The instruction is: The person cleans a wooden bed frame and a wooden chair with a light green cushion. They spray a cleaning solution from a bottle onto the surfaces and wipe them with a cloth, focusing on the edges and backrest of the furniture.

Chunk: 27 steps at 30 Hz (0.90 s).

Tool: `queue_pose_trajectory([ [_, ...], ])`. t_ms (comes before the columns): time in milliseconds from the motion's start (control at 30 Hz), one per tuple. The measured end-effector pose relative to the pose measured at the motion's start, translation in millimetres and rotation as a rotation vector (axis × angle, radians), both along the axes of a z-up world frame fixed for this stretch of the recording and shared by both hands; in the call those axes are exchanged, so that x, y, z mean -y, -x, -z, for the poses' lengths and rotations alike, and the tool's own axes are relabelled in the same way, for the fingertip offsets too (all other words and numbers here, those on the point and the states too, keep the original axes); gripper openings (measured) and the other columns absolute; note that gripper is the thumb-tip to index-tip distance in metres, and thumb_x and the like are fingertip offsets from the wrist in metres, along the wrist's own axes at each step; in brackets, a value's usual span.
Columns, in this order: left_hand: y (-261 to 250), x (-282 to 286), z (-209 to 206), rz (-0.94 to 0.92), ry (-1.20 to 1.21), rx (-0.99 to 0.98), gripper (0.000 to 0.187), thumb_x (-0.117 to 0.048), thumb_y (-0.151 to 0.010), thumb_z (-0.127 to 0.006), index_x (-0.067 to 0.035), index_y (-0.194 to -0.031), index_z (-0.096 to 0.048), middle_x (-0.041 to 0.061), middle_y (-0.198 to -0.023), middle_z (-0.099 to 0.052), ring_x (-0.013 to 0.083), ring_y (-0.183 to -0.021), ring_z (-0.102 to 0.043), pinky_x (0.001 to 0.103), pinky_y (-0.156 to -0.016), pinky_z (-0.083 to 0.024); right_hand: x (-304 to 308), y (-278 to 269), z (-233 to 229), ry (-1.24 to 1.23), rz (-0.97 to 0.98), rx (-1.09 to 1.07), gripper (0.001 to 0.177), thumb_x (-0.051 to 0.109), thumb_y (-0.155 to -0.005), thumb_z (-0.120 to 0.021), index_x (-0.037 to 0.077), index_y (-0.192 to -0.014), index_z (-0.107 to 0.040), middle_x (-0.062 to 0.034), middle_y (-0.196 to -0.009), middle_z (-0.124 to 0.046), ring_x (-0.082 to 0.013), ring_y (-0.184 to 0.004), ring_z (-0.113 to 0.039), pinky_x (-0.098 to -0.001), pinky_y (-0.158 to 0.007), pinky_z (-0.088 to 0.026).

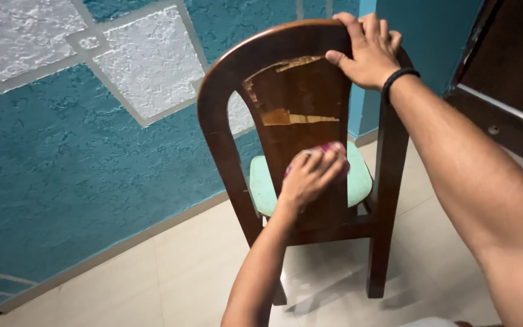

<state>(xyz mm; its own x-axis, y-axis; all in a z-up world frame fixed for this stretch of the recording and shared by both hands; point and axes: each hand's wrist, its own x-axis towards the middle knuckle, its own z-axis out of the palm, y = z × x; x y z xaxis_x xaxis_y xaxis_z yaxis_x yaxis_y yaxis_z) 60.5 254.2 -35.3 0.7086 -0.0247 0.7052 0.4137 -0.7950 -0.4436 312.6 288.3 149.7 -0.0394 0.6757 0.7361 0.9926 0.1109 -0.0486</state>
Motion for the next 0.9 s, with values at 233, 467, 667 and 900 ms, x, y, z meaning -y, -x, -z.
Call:
queue_pose_trajectory([
  [233,-10,-1,-14,-0.094,0.053,0.188,0.056,-0.017,-0.091,-0.060,-0.017,-0.147,-0.055,0.007,-0.155,-0.047,0.0285,-0.126,-0.050,0.048,-0.102,-0.045,4,7,-1,-0.037,0.014,0.007,0.063,0.055,-0.107,-0.067,0.032,-0.158,-0.038,-0.0141,-0.132,-0.044,-0.0340,-0.125,-0.039,-0.0544,-0.101,-0.025],
  [467,-10,1,-34,-0.075,-0.020,-0.013,0.060,-0.019,-0.089,-0.060,-0.018,-0.149,-0.054,0.008,-0.157,-0.044,0.0291,-0.125,-0.050,0.044,-0.103,-0.044,12,13,-1,-0.030,0.018,-0.008,0.064,0.054,-0.106,-0.067,0.032,-0.157,-0.037,-0.0134,-0.132,-0.044,-0.0330,-0.125,-0.038,-0.0541,-0.100,-0.025],
  [667,-34,-7,-84,-0.109,0.053,0.248,0.056,-0.018,-0.095,-0.060,-0.022,-0.151,-0.052,0.001,-0.161,-0.042,0.0271,-0.131,-0.050,0.043,-0.106,-0.043,10,12,-3,-0.038,0.008,0.007,0.065,0.055,-0.105,-0.067,0.032,-0.158,-0.036,-0.0136,-0.133,-0.043,-0.0331,-0.125,-0.038,-0.0538,-0.100,-0.024],
  [900,-9,17,-6,0.031,0.046,0.000,0.057,-0.018,-0.094,-0.062,-0.019,-0.150,-0.052,0.005,-0.161,-0.044,0.0284,-0.128,-0.051,0.046,-0.104,-0.046,24,18,-1,-0.040,0.007,0.004,0.063,0.055,-0.108,-0.065,0.032,-0.159,-0.036,-0.0126,-0.132,-0.044,-0.0322,-0.125,-0.039,-0.0539,-0.101,-0.025],
])
